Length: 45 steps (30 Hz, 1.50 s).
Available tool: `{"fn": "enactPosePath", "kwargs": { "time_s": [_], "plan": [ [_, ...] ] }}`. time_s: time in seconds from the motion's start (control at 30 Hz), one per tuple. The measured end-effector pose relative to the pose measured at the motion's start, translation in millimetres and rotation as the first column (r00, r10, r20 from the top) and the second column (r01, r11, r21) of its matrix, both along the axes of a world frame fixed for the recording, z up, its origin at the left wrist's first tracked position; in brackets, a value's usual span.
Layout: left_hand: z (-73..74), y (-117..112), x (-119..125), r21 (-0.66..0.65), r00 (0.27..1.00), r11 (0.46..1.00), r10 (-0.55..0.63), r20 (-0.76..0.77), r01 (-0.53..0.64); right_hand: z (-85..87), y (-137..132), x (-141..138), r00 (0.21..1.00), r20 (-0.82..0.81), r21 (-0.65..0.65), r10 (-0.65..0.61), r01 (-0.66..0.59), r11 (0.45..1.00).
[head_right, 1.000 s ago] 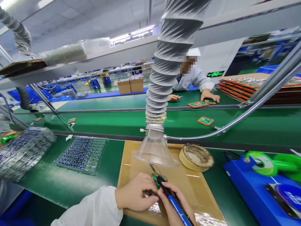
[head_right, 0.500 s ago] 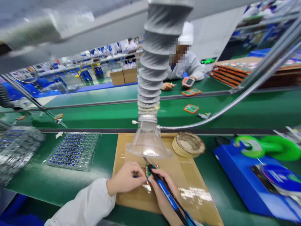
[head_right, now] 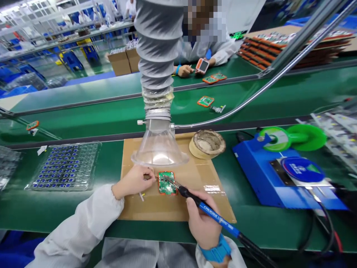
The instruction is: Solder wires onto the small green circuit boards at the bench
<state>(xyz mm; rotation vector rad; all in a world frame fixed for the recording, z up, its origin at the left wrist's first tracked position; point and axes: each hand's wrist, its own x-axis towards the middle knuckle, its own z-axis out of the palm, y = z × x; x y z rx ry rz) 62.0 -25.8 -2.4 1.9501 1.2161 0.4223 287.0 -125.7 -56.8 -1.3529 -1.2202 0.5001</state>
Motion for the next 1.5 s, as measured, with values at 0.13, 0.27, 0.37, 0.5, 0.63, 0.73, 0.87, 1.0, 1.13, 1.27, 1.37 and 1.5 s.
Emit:
{"fn": "enactPosePath", "kwargs": {
  "time_s": [0.13, 0.27, 0.37, 0.5, 0.63, 0.73, 0.87, 1.0, 1.13, 1.27, 1.37, 1.5],
  "plan": [
    [-1.3, 3.8, 1.9, -0.044, 0.999, 0.999, -0.028, -0.017, 0.027, 7.1, -3.5, -0.9, 0.994, 0.089, 0.031, 0.065, -0.068, 0.997],
    [-4.6, 4.6, 1.9, -0.04, 0.999, 0.998, -0.039, 0.011, 0.04, 14.6, -3.3, -4.1, 0.983, 0.166, 0.021, 0.081, -0.085, 0.996],
    [-6.8, 5.0, 1.8, -0.04, 0.999, 0.998, -0.044, 0.027, 0.045, 16.3, -2.1, -5.8, 0.978, 0.192, 0.006, 0.079, -0.082, 0.997],
    [-8.4, 5.1, 1.3, -0.051, 0.999, 0.998, -0.033, 0.04, 0.035, 15.2, -2.0, -6.5, 0.975, 0.202, 0.004, 0.095, -0.098, 0.995],
    [-9.1, 4.4, 1.2, -0.042, 0.999, 0.998, -0.035, 0.042, 0.036, 14.1, -3.6, -7.8, 0.97, 0.226, 0.029, 0.091, -0.1, 0.995],
    [-9.0, 4.0, 1.7, -0.021, 0.999, 0.999, -0.031, 0.029, 0.031, 15.9, -4.4, -9.1, 0.968, 0.222, 0.053, 0.114, -0.129, 0.99],
    [-8.8, 4.4, 2.1, -0.005, 0.999, 0.999, -0.04, 0.016, 0.04, 20.1, -3.4, -9.4, 0.963, 0.217, 0.066, 0.162, -0.18, 0.981],
    [-9.8, 5.2, 1.8, -0.005, 0.999, 0.999, -0.041, 0.008, 0.041, 22.8, -1.4, -9.3, 0.964, 0.213, 0.095, 0.162, -0.185, 0.978],
    [-10.7, 5.6, 1.7, 0.008, 0.999, 0.999, -0.044, -0.001, 0.044, 24.8, -1.3, -9.6, 0.963, 0.208, 0.075, 0.171, -0.19, 0.979],
    [-10.5, 5.8, 2.2, 0.03, 0.999, 0.998, -0.05, -0.019, 0.05, 25.9, -1.7, -9.2, 0.956, 0.225, 0.078, 0.188, -0.21, 0.975],
    [-9.9, 6.1, 2.7, 0.044, 0.998, 0.998, -0.051, -0.028, 0.052, 25.5, -1.7, -9.1, 0.952, 0.23, 0.093, 0.202, -0.228, 0.969],
    [-9.9, 5.9, 2.5, 0.034, 0.999, 0.998, -0.049, -0.017, 0.049, 25.0, -1.6, -9.6, 0.955, 0.222, 0.102, 0.199, -0.226, 0.969]
  ]
}}
